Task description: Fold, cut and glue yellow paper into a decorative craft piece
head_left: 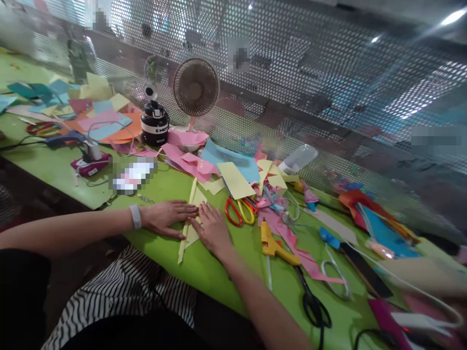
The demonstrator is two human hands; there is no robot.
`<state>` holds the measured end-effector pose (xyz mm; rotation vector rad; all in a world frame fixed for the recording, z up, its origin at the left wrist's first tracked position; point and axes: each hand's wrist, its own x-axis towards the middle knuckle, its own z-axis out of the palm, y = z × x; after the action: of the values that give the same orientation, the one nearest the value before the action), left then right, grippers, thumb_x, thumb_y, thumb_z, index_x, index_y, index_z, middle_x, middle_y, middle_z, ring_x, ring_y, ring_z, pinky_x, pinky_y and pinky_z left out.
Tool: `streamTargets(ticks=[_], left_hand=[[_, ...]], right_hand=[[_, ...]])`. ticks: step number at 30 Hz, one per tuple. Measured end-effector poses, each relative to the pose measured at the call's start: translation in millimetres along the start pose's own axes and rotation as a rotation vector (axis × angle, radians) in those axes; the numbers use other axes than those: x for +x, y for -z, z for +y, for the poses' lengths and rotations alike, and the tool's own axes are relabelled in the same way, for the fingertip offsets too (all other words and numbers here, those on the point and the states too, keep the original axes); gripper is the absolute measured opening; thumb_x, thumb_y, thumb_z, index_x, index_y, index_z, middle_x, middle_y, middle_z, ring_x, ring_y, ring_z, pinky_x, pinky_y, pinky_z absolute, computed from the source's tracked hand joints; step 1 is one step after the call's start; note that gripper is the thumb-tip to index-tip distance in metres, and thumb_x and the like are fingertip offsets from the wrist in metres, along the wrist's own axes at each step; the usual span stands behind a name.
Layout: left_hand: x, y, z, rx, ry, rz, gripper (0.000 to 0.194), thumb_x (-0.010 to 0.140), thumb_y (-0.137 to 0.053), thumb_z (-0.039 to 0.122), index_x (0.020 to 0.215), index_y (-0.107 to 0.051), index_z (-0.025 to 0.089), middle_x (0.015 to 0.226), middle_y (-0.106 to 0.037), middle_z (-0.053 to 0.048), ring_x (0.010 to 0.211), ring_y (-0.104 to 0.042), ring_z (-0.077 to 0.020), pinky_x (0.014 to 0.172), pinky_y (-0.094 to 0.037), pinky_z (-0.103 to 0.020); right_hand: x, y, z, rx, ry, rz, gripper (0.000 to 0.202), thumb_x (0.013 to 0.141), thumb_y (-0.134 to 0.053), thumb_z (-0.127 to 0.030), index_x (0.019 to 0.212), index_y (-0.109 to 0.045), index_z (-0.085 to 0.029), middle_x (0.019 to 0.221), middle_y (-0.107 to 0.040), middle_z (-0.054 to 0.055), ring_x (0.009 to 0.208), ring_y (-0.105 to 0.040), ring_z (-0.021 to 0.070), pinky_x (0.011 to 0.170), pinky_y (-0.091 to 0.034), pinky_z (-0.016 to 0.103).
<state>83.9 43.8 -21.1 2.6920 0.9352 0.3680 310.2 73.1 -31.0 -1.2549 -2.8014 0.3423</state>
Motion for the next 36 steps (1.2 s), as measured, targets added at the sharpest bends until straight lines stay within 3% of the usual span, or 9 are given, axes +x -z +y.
streamTargets(ticks=[4, 8, 17, 20, 22, 24, 27, 31, 36], left_hand=[[0.7, -0.7, 4.0, -0.015, -0.007, 0.013, 0.070, 0.093, -0.056, 0.056, 0.149, -0.049, 0.013, 0.157, -0.044, -0.017, 0.149, -0.038, -0.0276, 0.125, -0.026, -0.044], [4.3, 2.6, 2.4, 0.024, 0.011, -0.048, 0.074, 0.091, -0.056, 0.062, 0.146, -0.052, 0.012, 0.158, -0.042, -0.018, 0.149, -0.037, -0.0288, 0.125, -0.024, -0.043], [22.0, 19.3, -20.1, 0.012, -0.126, -0.018, 0.048, 0.095, -0.053, 0.058, 0.119, -0.070, 0.020, 0.138, -0.065, -0.016, 0.126, -0.064, -0.0276, 0.106, -0.050, -0.041], [23.3, 19.2, -25.1, 0.005, -0.138, 0.031, 0.044, 0.096, -0.052, 0.057, 0.120, -0.069, 0.024, 0.137, -0.066, -0.011, 0.121, -0.066, -0.0254, 0.101, -0.052, -0.039], [24.3, 19.6, -28.8, 0.026, -0.043, 0.128, 0.043, 0.097, -0.050, 0.055, 0.121, -0.069, 0.024, 0.135, -0.067, -0.010, 0.120, -0.065, -0.0250, 0.098, -0.052, -0.038], [27.2, 21.5, -33.0, 0.067, 0.189, 0.238, 0.042, 0.098, -0.047, 0.052, 0.113, -0.071, 0.021, 0.123, -0.072, -0.012, 0.110, -0.068, -0.0259, 0.089, -0.053, -0.036], [35.6, 26.7, -38.2, 0.088, 0.523, 0.218, 0.039, 0.094, -0.051, 0.050, 0.097, -0.072, 0.017, 0.100, -0.074, -0.012, 0.088, -0.069, -0.0252, 0.072, -0.050, -0.032], [49.6, 35.5, -41.3, 0.011, 0.603, 0.106, 0.047, 0.077, -0.068, 0.059, 0.098, -0.069, 0.017, 0.098, -0.073, -0.013, 0.085, -0.068, -0.0282, 0.067, -0.045, -0.032], [61.9, 41.8, -47.0, -0.122, 0.610, 0.055, 0.025, 0.072, -0.073, 0.042, 0.072, -0.066, 0.018, 0.075, -0.071, -0.008, 0.072, -0.065, -0.0238, 0.062, -0.043, -0.030]], right_hand=[[-0.1, -9.4, 7.1, 0.030, 0.012, 0.063, 0.078, 0.102, -0.017, -0.064, 0.153, -0.044, -0.013, 0.161, -0.034, 0.013, 0.151, -0.032, 0.0298, 0.124, -0.028, 0.056], [1.7, -12.2, 15.5, 0.035, 0.016, 0.107, 0.077, 0.103, -0.017, -0.062, 0.153, -0.043, -0.010, 0.160, -0.036, 0.014, 0.151, -0.032, 0.0294, 0.124, -0.027, 0.057], [9.6, -13.7, 21.6, 0.020, 0.000, 0.179, 0.074, 0.103, -0.019, -0.062, 0.150, -0.048, -0.012, 0.158, -0.043, 0.014, 0.149, -0.037, 0.0269, 0.123, -0.029, 0.054], [11.7, -12.0, 21.1, 0.022, -0.014, 0.181, 0.072, 0.104, -0.020, -0.060, 0.150, -0.047, -0.012, 0.158, -0.042, 0.014, 0.149, -0.037, 0.0258, 0.124, -0.029, 0.051], [13.1, -10.8, 21.3, 0.030, -0.020, 0.189, 0.067, 0.105, -0.023, -0.057, 0.150, -0.048, -0.014, 0.158, -0.042, 0.012, 0.149, -0.038, 0.0253, 0.124, -0.029, 0.051], [14.5, -10.3, 22.3, 0.047, -0.021, 0.206, 0.062, 0.105, -0.027, -0.054, 0.149, -0.049, -0.018, 0.158, -0.043, 0.011, 0.149, -0.038, 0.0249, 0.123, -0.028, 0.053], [16.3, -10.1, 25.7, 0.125, -0.030, 0.243, 0.058, 0.104, -0.031, -0.053, 0.146, -0.055, -0.020, 0.156, -0.046, 0.010, 0.148, -0.040, 0.0248, 0.123, -0.027, 0.054], [21.4, -7.0, 30.5, 0.362, -0.080, 0.340, 0.053, 0.104, -0.034, -0.049, 0.137, -0.063, -0.019, 0.147, -0.057, 0.010, 0.139, -0.052, 0.0236, 0.117, -0.037, 0.048], [40.7, 7.2, 27.8, 0.456, -0.190, 0.411, 0.039, 0.090, -0.067, -0.038, 0.120, -0.073, -0.014, 0.127, -0.072, 0.014, 0.118, -0.067, 0.0264, 0.102, -0.051, 0.041]])
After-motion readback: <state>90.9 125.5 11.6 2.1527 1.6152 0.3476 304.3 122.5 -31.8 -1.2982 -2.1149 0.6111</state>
